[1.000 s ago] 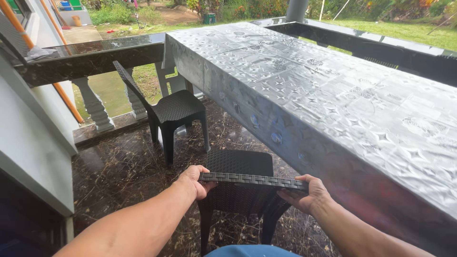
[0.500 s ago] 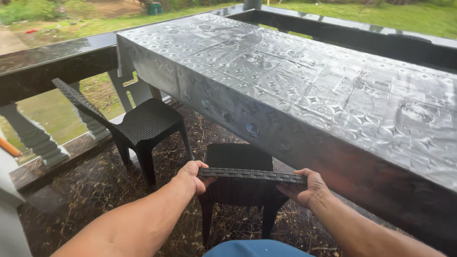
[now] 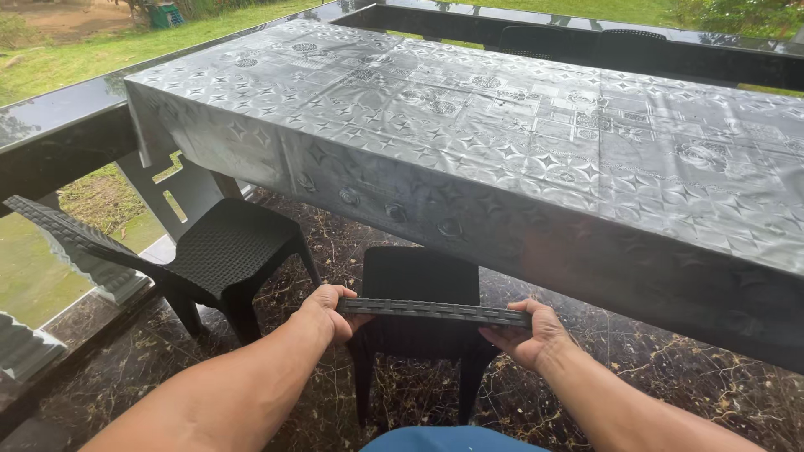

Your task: The person repeatedly picks up a black plastic chair, carries it across a tiled balcony, and places it under a table covered with a patterned tablecloth. The action is repeated multiple times, moving the chair back and forth between the table and the balcony railing.

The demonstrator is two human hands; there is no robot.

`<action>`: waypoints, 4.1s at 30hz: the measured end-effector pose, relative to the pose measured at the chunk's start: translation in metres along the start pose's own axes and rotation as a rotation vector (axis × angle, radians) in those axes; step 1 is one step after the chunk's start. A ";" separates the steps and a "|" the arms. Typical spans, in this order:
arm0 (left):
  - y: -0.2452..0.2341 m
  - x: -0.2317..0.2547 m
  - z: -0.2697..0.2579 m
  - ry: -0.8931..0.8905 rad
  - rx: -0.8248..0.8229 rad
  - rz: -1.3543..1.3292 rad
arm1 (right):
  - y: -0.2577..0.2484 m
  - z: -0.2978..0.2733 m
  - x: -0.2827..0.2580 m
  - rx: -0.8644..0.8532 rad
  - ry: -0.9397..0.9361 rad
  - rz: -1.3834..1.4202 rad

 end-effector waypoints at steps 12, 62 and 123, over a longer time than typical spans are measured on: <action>0.006 0.038 0.014 0.030 0.019 0.148 | 0.023 -0.012 0.021 0.024 -0.033 0.040; -0.060 0.078 -0.032 0.216 -0.044 0.503 | 0.026 -0.085 0.152 0.218 -0.057 0.079; -0.007 0.084 -0.092 0.727 -0.064 2.126 | 0.029 -0.116 0.140 0.485 -0.057 -0.731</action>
Point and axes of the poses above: each hand's wrist, its own z-axis towards the middle knuckle, its own y-axis out of the palm, x = y × z, the point moved 5 cm from there along z, towards the middle knuckle, and after that the axes turned 2 degrees about -z, right-handed, at the moved point
